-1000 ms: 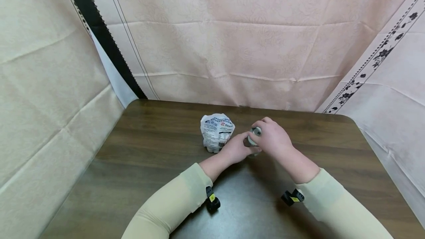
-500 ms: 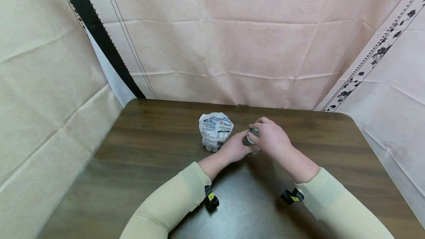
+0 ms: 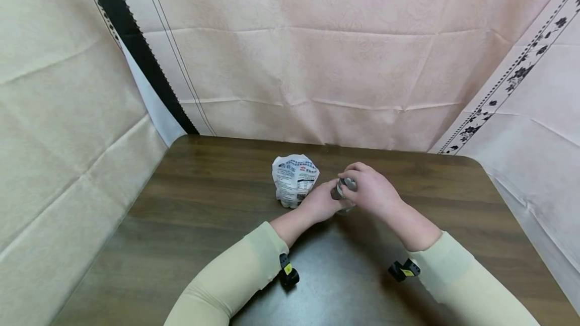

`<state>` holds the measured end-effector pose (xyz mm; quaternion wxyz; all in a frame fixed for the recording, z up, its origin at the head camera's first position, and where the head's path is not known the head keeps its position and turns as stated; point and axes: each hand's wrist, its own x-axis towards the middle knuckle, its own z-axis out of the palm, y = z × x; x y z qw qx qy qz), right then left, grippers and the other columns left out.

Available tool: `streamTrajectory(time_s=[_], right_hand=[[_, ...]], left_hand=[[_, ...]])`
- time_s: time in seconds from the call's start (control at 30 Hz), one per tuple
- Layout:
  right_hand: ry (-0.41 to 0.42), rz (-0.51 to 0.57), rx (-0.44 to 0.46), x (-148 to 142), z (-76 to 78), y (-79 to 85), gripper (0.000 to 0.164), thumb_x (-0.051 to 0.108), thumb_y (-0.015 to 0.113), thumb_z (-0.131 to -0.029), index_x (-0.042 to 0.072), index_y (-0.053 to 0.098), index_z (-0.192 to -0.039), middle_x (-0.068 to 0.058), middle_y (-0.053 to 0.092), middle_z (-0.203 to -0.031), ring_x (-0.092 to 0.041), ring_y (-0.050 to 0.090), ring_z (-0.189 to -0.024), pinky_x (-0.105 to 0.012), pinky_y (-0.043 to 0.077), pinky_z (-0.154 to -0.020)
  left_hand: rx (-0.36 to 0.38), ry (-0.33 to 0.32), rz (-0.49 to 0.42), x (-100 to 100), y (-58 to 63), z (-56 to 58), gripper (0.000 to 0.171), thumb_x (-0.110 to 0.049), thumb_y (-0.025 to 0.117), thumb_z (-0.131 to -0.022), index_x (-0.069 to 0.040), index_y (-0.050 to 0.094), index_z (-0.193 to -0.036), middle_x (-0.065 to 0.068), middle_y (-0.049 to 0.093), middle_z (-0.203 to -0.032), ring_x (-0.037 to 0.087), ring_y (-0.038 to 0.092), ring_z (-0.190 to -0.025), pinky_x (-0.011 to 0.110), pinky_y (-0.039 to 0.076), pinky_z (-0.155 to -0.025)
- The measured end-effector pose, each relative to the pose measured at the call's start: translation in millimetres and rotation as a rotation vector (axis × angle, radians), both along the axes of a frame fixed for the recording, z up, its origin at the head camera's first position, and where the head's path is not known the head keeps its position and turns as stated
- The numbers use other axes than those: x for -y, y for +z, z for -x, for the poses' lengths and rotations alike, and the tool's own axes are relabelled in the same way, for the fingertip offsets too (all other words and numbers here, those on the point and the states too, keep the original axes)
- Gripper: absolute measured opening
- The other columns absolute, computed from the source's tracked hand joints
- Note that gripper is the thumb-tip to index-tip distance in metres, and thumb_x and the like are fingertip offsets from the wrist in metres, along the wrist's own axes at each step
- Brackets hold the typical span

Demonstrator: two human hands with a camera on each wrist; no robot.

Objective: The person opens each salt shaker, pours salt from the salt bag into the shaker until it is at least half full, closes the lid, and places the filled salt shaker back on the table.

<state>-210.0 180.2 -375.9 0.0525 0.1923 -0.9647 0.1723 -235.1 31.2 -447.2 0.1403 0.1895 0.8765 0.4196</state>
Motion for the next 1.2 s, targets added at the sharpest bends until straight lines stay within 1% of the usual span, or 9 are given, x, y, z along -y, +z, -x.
streamTrajectory(time_s=[0.17, 0.3, 0.43, 0.63, 0.77, 0.87, 0.93, 1.07, 1.2], right_hand=[[0.069, 0.016, -0.020, -5, 4.1, -3.9, 0.026, 0.024, 0.063, -0.083, 0.017, 0.068, -0.108, 0.000, 0.056, -0.113, -0.018, 0.057, -0.098, -0.037, 0.048, -0.078], [0.130, 0.036, -0.029, -11, 6.4, -6.8, 0.024, 0.021, 0.062, -0.082, 0.017, 0.068, -0.104, 0.003, 0.055, -0.113, -0.012, 0.057, -0.090, -0.031, 0.047, -0.073], [0.191, 0.055, -0.046, -14, 7.8, -9.5, 0.023, 0.019, 0.062, -0.082, 0.017, 0.067, -0.104, 0.003, 0.054, -0.115, -0.009, 0.054, -0.081, -0.029, 0.046, -0.070], [0.229, 0.071, -0.047, -16, 8.5, -11.2, 0.022, 0.018, 0.061, -0.083, 0.018, 0.066, -0.105, 0.002, 0.053, -0.118, -0.010, 0.054, -0.090, -0.030, 0.046, -0.072], [0.235, 0.068, -0.032, -16, 8.6, -11.2, 0.023, 0.019, 0.061, -0.085, 0.019, 0.065, -0.108, 0.002, 0.052, -0.120, -0.013, 0.054, -0.098, -0.033, 0.047, -0.078], [0.227, 0.068, -0.033, -15, 7.9, -10.3, 0.026, 0.021, 0.062, -0.085, 0.018, 0.064, -0.111, 0.002, 0.051, -0.121, -0.015, 0.053, -0.105, -0.036, 0.046, -0.084], [0.200, 0.068, -0.037, -13, 7.1, -8.5, 0.028, 0.023, 0.062, -0.085, 0.019, 0.063, -0.113, 0.002, 0.051, -0.121, -0.016, 0.052, -0.108, -0.037, 0.046, -0.087], [0.106, 0.070, -0.041, -8, 5.1, -2.1, 0.029, 0.026, 0.063, -0.085, 0.018, 0.064, -0.112, 0.000, 0.053, -0.115, -0.018, 0.053, -0.101, -0.036, 0.047, -0.080], [-0.012, 0.066, 0.007, -3, 3.2, 4.2, 0.029, 0.033, 0.063, -0.085, 0.018, 0.065, -0.110, -0.003, 0.054, -0.110, -0.021, 0.055, -0.093, -0.038, 0.047, -0.074]], left_hand=[[-0.032, -0.011, 0.017, 1, -0.1, 0.3, 0.061, -0.058, 0.061, -0.079, -0.028, 0.048, -0.131, -0.009, 0.056, -0.124, 0.010, 0.053, -0.112, 0.033, 0.043, -0.091], [-0.030, -0.012, 0.024, 1, -1.0, 0.3, 0.062, -0.059, 0.060, -0.080, -0.027, 0.047, -0.131, -0.007, 0.055, -0.126, 0.011, 0.052, -0.113, 0.033, 0.043, -0.092], [-0.021, -0.003, 0.031, 2, -1.3, -0.2, 0.065, -0.060, 0.059, -0.080, -0.027, 0.045, -0.134, -0.007, 0.054, -0.129, 0.012, 0.050, -0.116, 0.035, 0.042, -0.094], [-0.027, -0.006, 0.025, 2, -0.9, -0.1, 0.062, -0.060, 0.058, -0.081, -0.029, 0.045, -0.134, -0.008, 0.054, -0.128, 0.011, 0.050, -0.116, 0.035, 0.042, -0.093], [-0.023, -0.004, 0.030, 1, -0.7, -0.1, 0.062, -0.061, 0.058, -0.081, -0.030, 0.045, -0.133, -0.008, 0.053, -0.129, 0.011, 0.050, -0.117, 0.035, 0.042, -0.093], [-0.009, 0.001, 0.031, 1, -0.6, -0.5, 0.063, -0.061, 0.058, -0.080, -0.029, 0.045, -0.133, -0.008, 0.053, -0.130, 0.012, 0.049, -0.117, 0.036, 0.042, -0.094], [-0.004, 0.006, 0.027, 1, -0.6, -0.9, 0.063, -0.060, 0.059, -0.079, -0.029, 0.045, -0.133, -0.008, 0.053, -0.129, 0.012, 0.049, -0.117, 0.036, 0.042, -0.093], [-0.007, 0.014, -0.007, 0, -0.7, -1.9, 0.062, -0.060, 0.062, -0.077, -0.030, 0.048, -0.129, -0.011, 0.057, -0.121, 0.010, 0.053, -0.112, 0.035, 0.043, -0.091], [-0.022, 0.015, -0.029, -1, -0.4, -2.7, 0.057, -0.058, 0.064, -0.077, -0.034, 0.049, -0.126, -0.014, 0.059, -0.114, 0.008, 0.055, -0.107, 0.035, 0.044, -0.088]])
